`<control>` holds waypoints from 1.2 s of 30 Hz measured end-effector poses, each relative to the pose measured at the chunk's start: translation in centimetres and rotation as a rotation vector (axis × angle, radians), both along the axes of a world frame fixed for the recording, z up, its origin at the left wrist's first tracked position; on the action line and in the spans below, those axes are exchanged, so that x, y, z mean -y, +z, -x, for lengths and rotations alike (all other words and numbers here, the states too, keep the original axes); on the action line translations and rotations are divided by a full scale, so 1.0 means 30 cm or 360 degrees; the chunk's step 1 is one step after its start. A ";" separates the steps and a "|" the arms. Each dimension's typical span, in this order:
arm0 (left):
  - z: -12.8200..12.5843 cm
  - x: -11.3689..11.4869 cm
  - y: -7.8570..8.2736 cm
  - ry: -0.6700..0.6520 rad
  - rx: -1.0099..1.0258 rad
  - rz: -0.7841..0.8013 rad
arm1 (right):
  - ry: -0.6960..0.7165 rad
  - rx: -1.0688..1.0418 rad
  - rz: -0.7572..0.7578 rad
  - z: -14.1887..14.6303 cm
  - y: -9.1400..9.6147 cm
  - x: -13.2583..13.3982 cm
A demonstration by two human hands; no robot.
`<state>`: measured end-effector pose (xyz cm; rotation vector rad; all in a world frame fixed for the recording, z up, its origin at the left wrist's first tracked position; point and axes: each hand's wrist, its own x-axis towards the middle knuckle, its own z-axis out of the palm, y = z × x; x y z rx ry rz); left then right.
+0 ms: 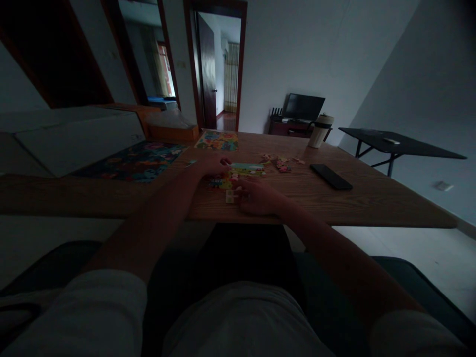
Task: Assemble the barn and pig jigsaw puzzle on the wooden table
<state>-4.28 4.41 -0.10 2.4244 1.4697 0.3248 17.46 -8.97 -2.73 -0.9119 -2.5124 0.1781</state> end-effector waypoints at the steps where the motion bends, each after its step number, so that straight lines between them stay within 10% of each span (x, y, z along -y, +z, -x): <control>1: 0.000 0.000 0.002 -0.0007 -0.0017 -0.0014 | 0.0017 -0.0025 0.0009 -0.004 -0.002 -0.003; 36: -0.018 0.043 0.028 -0.0020 -0.0150 0.0049 | -0.0058 0.0034 -0.0053 0.012 -0.017 -0.005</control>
